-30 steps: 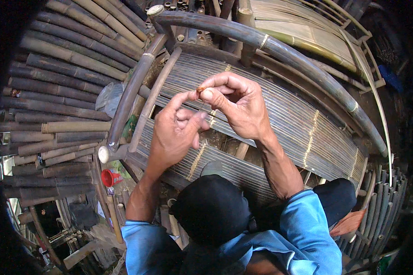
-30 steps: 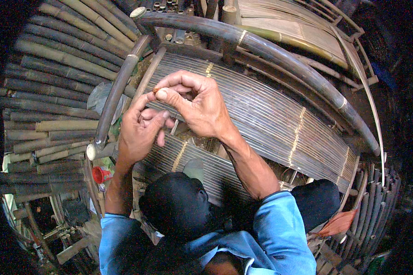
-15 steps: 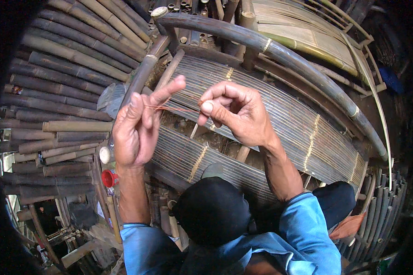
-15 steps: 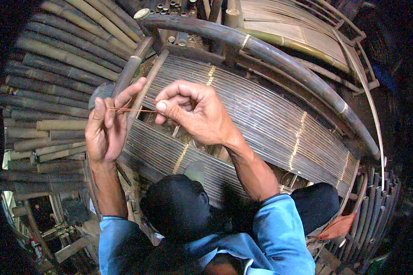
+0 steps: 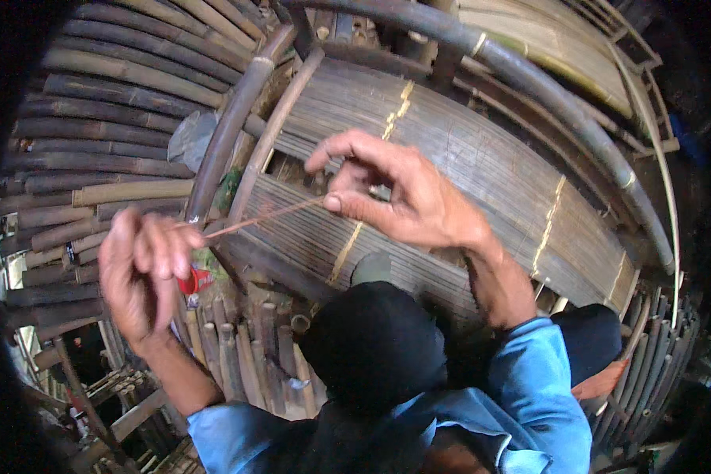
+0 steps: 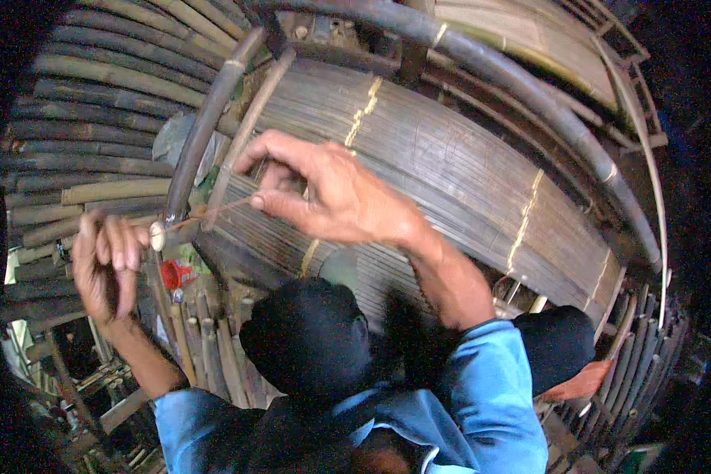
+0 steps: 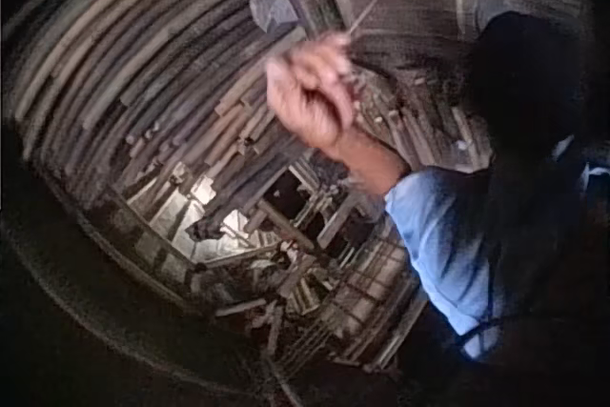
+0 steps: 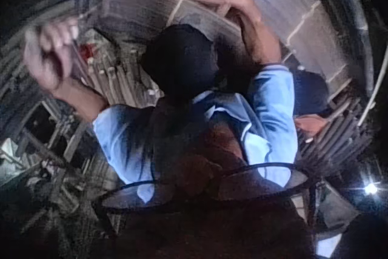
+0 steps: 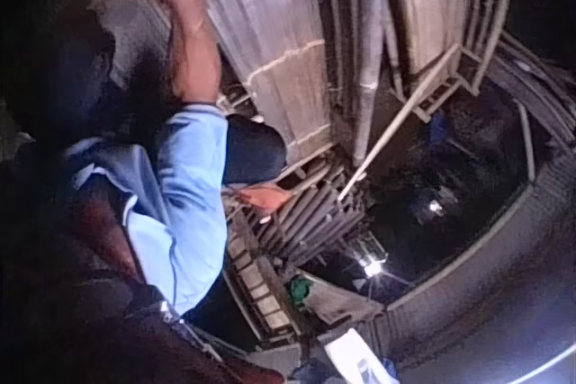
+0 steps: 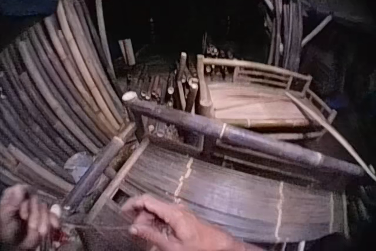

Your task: The person assembles a bamboo mat by threading a cord through a row of parallel bamboo slats, tying knots to secure the structure, and pulling the cord taut.

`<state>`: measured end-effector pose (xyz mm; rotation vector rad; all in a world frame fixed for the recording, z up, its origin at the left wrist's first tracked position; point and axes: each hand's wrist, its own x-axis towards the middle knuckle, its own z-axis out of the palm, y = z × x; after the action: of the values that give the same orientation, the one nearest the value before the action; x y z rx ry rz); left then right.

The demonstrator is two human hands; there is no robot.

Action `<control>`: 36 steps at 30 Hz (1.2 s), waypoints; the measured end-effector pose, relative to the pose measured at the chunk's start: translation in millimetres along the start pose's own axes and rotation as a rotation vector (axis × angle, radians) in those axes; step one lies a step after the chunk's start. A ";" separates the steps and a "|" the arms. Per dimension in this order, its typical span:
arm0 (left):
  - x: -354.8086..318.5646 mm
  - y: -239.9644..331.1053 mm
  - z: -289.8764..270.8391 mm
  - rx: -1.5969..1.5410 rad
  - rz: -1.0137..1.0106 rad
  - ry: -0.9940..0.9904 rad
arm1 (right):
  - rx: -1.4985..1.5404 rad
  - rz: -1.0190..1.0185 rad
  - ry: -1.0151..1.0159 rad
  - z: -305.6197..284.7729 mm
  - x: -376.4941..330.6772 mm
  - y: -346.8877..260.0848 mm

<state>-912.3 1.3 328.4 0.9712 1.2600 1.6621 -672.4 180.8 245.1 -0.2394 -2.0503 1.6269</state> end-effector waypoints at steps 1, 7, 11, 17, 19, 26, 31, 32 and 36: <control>-6.7 -5.4 -16.8 0.146 -0.016 0.195 | 0.040 0.055 0.026 -7.3 -3.9 14.4; -119.3 13.9 -283.0 1.796 -0.398 0.702 | -0.477 0.176 0.260 -63.3 -8.2 83.6; -93.8 -104.9 -239.6 1.882 -0.286 0.388 | -0.452 0.312 0.151 -90.3 -17.4 97.9; -2.9 -276.2 -58.1 1.358 0.073 0.001 | -0.882 0.426 0.044 -83.5 -49.6 162.9; 7.1 -312.8 -20.0 1.286 0.132 -0.103 | -0.812 0.504 -0.064 -77.3 -86.8 183.4; -28.4 -379.5 99.0 0.980 0.150 -0.492 | -1.021 0.770 -0.318 -137.7 -206.5 150.9; -58.8 -395.5 131.6 0.891 0.215 -0.681 | -1.217 0.731 -0.336 -204.6 -300.2 73.3; -54.7 -392.9 132.0 0.922 0.219 -0.663 | -1.247 0.867 -0.352 -205.1 -314.2 64.9; -19.5 -399.8 116.8 0.958 0.305 -0.403 | -1.070 1.004 -0.304 -162.2 -333.2 68.7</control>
<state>-737.0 90.3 -39.2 2.0278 1.6865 0.9134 -319.9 193.0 112.5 -1.6714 -3.1180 0.7423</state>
